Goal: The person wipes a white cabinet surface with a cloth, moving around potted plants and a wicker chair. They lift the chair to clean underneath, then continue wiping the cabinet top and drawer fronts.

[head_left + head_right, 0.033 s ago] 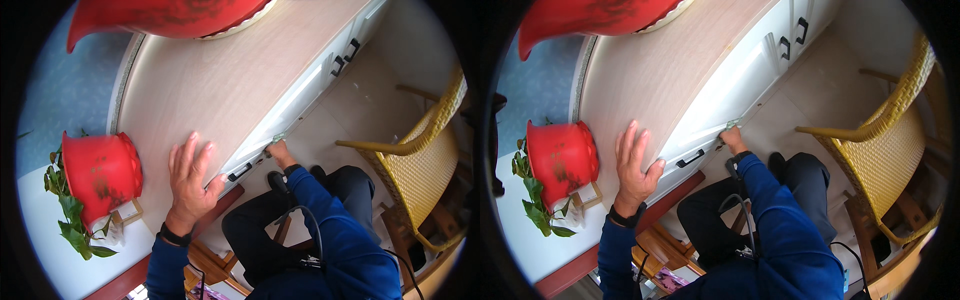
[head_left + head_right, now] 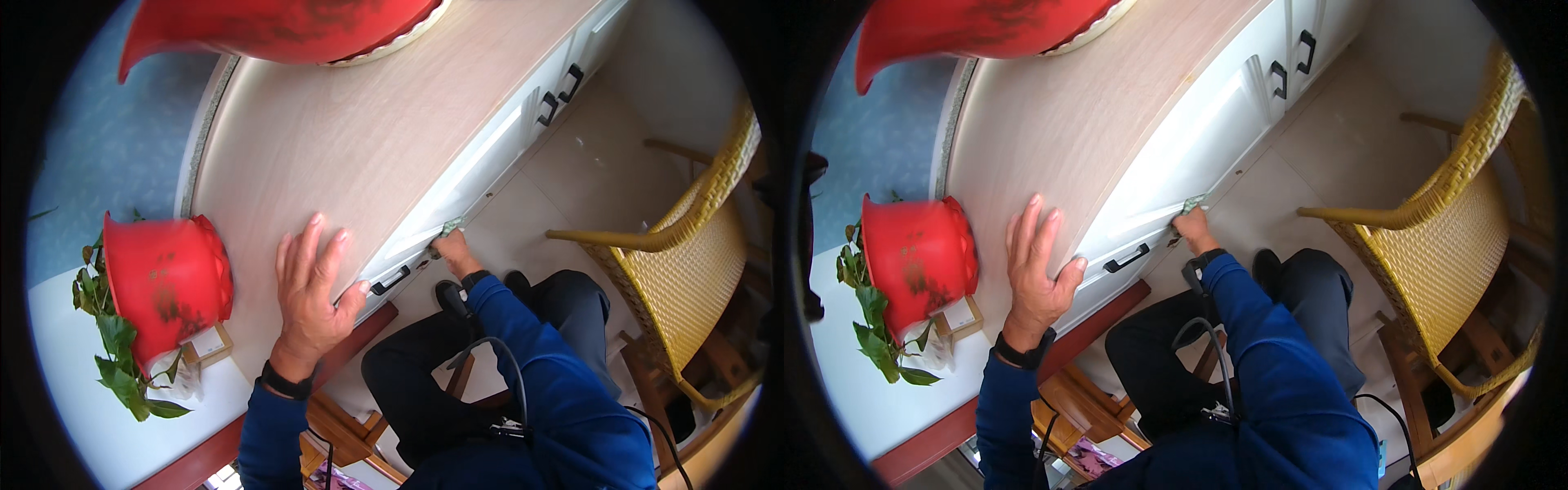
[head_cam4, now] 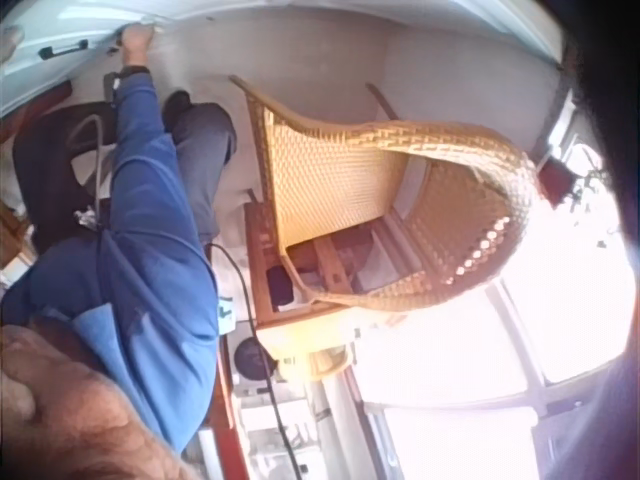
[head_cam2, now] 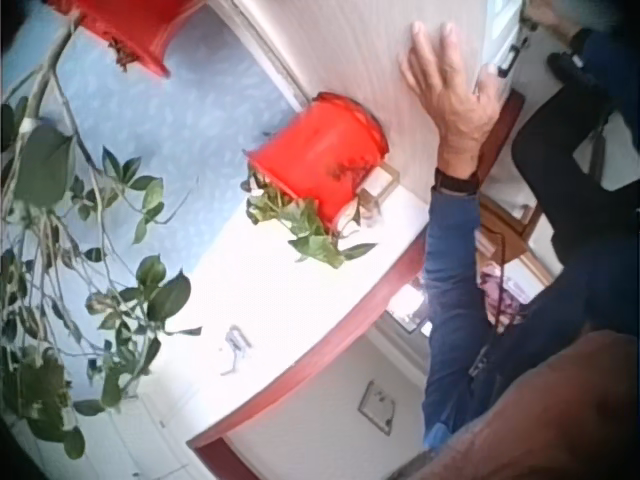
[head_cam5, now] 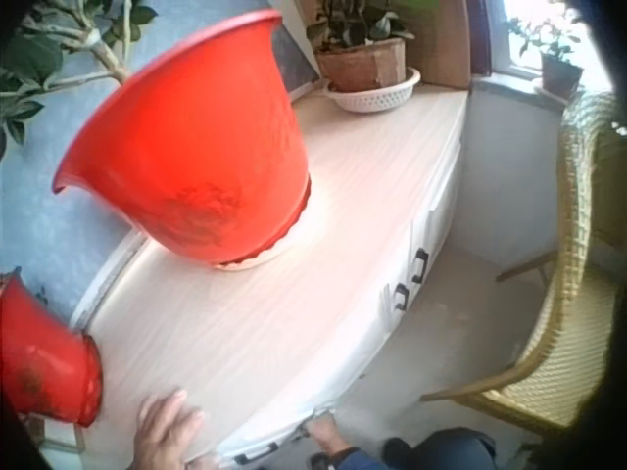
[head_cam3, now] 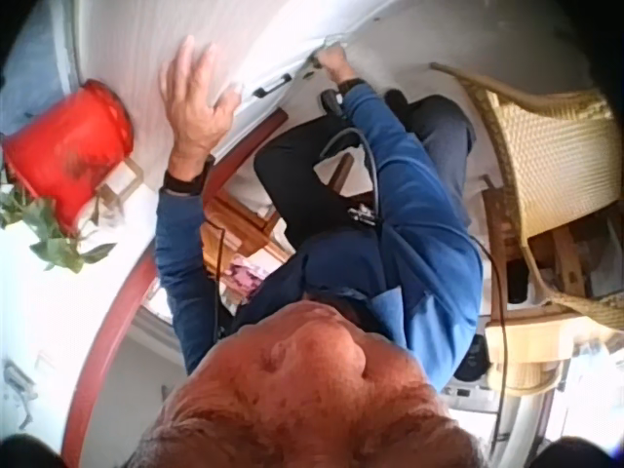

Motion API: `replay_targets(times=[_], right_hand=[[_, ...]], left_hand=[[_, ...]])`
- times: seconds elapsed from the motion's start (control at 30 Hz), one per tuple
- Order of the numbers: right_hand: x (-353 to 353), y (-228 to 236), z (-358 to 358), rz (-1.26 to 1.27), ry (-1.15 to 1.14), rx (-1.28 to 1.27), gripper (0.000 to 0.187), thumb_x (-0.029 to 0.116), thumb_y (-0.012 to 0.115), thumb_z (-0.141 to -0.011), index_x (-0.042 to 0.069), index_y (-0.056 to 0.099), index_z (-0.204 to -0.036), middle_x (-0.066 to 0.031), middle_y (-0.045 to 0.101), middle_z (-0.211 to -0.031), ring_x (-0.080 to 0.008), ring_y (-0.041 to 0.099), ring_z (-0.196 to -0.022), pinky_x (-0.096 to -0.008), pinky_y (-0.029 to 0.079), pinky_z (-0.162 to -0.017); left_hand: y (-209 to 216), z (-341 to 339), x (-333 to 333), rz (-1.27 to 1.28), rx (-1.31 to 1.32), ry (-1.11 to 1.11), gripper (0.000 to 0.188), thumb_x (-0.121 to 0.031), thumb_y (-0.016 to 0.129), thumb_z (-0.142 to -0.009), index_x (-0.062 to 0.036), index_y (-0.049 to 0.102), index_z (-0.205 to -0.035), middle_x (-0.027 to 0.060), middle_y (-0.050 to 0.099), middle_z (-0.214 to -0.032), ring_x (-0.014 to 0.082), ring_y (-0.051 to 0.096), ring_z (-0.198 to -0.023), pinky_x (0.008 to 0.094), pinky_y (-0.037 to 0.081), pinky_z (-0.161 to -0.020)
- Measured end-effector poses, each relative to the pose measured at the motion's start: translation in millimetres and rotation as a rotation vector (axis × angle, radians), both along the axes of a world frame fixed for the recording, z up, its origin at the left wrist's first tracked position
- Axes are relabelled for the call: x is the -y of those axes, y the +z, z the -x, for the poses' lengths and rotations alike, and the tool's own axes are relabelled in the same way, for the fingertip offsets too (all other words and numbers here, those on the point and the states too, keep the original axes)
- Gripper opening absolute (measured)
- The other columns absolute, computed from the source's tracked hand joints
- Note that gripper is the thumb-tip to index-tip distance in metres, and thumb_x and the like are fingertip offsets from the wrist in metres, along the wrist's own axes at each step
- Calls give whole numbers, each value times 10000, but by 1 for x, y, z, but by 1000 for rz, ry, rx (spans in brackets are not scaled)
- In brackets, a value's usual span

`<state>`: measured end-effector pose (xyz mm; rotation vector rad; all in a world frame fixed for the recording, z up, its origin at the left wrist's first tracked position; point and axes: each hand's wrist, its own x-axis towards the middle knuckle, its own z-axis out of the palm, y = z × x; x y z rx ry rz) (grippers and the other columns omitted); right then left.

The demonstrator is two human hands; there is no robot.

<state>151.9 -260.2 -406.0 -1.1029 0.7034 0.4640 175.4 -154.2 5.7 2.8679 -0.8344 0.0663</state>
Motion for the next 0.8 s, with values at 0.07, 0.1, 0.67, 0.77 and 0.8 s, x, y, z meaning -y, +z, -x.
replay_targets(times=[0.07, 0.1, 0.67, 0.77, 0.8], right_hand=[[3, 30, 3, 22, 36, 58, 431, -39, 652, -755, -93, 653, -1182, -152, 715, -1066, -263, 679, -955, -376, 550, -808], [5, 41, 8, 52, 74, 45, 401, -35, 648, -756, -93, 662, -1152, -147, 715, -1038, -262, 678, -940, -379, 549, -806], [20, -45, -27, 177, -184, -41, 335, -17, 561, -897, -71, 596, -1226, -214, 695, -1061, -343, 677, -989, -399, 532, -856], [20, -55, -27, 132, -247, -49, 330, 36, 554, -937, -71, 600, -1245, -232, 699, -1079, -338, 676, -980, -398, 527, -864], [20, -59, -25, 175, -220, -30, 312, 49, 548, -936, -79, 615, -1213, -243, 703, -1069, -350, 678, -976, -407, 526, -862]], left_hand=[[1, 0, 2, 4, 19, -9, 738, -162, 806, -776, -59, 559, -1464, 261, 462, -1568, 434, 516, -1363, 611, 320, -1176], [1, 0, 3, 10, 21, -13, 736, -159, 805, -776, -60, 560, -1463, 259, 463, -1567, 433, 517, -1360, 608, 325, -1174], [0, -1, -1, -32, -18, -5, 739, -172, 795, -790, -38, 539, -1469, 286, 457, -1561, 442, 505, -1380, 630, 315, -1177], [0, -1, -1, -43, -25, -14, 739, -168, 791, -786, -39, 534, -1466, 304, 453, -1556, 448, 501, -1385, 641, 308, -1176], [1, -1, -1, -47, -28, -9, 740, -167, 790, -784, -40, 531, -1466, 309, 452, -1555, 449, 501, -1387, 644, 305, -1176]])
